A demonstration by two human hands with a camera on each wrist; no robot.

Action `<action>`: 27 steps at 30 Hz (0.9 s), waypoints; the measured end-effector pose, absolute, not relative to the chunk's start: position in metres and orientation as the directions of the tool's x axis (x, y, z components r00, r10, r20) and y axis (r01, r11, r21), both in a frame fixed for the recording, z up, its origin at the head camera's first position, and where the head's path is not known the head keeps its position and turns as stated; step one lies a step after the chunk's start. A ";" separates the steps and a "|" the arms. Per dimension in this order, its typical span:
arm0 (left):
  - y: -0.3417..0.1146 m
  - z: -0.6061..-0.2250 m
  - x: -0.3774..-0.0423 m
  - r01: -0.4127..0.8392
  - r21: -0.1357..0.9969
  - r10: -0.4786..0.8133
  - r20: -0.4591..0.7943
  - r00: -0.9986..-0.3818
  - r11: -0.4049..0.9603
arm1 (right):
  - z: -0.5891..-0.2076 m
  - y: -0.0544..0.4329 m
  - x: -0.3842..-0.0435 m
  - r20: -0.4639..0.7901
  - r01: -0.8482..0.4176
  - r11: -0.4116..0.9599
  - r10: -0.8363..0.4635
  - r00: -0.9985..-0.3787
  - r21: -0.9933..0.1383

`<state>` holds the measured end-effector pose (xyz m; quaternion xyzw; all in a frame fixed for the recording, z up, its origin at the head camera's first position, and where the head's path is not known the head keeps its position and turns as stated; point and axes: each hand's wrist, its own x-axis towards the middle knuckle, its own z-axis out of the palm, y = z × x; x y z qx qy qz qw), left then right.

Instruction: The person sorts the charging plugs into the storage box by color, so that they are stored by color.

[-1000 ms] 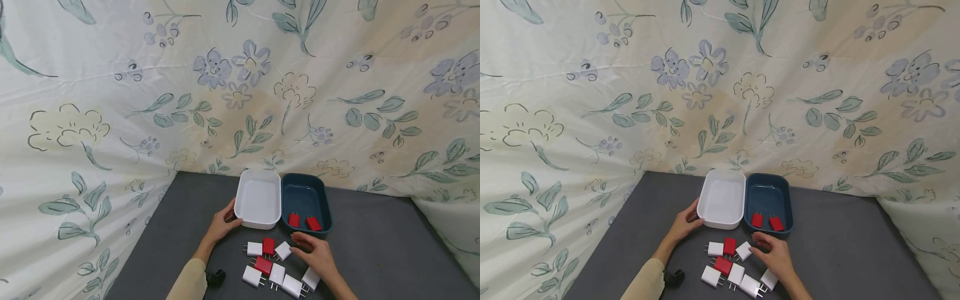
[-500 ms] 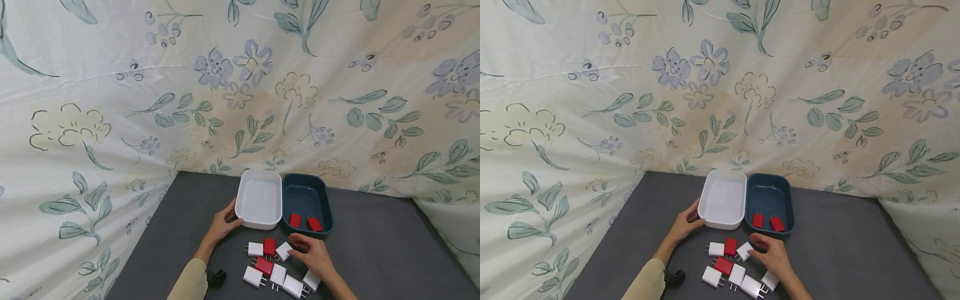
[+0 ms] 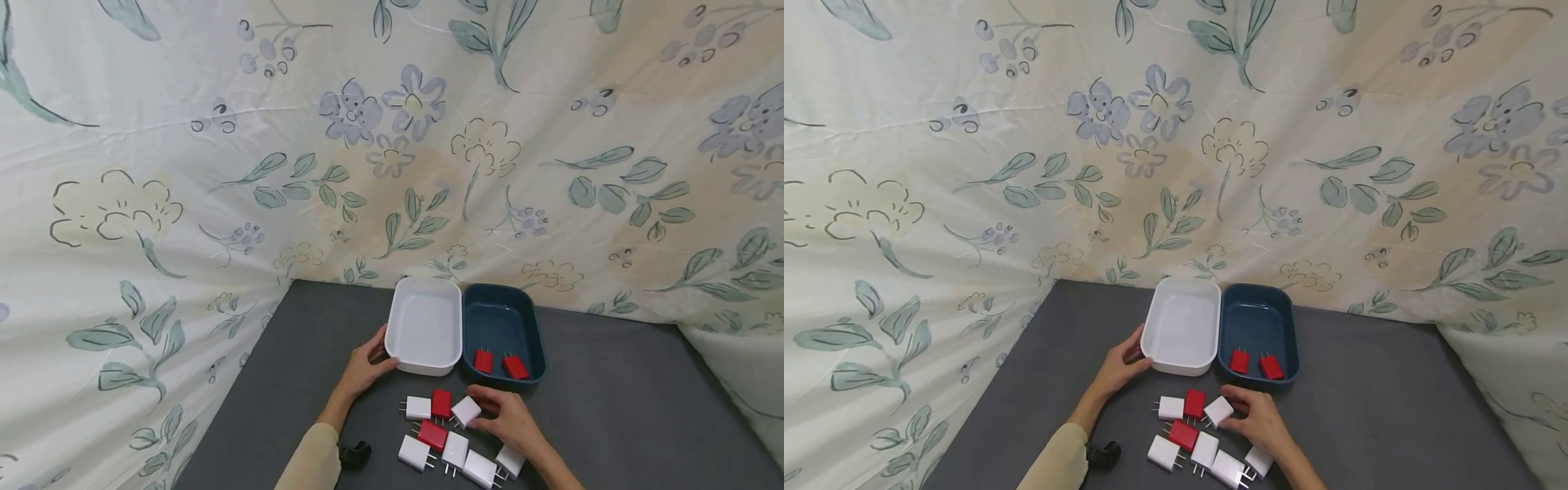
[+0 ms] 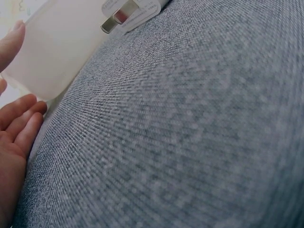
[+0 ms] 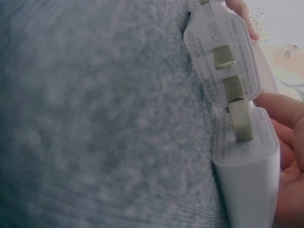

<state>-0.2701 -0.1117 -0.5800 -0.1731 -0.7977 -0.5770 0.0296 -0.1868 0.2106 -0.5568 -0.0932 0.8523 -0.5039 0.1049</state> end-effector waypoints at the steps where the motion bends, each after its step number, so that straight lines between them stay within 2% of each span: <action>1: -0.112 -0.580 -0.270 0.311 0.910 0.242 0.248 -0.938 0.274 | -0.557 0.211 -0.188 -0.086 -0.058 0.473 -0.277 -0.957 -0.879; 9: -0.113 -0.579 -0.272 0.274 0.924 0.252 0.207 -0.945 0.268 | -0.561 0.214 -0.193 -0.067 -0.113 0.447 -0.367 -0.928 -0.887; 12: -0.114 -0.567 -0.265 0.277 0.924 0.286 0.199 -0.937 0.264 | -0.563 0.216 -0.194 -0.061 -0.137 0.450 -0.398 -0.915 -0.883; 17: -0.113 -0.548 -0.256 0.281 0.919 0.320 0.188 -0.929 0.276 | -0.562 0.218 -0.195 -0.065 -0.129 0.433 -0.406 -0.912 -0.892; 27: -0.111 -0.548 -0.256 0.299 0.915 0.298 0.216 -0.930 0.270 | -0.562 0.222 -0.194 -0.039 -0.150 0.400 -0.426 -0.904 -0.904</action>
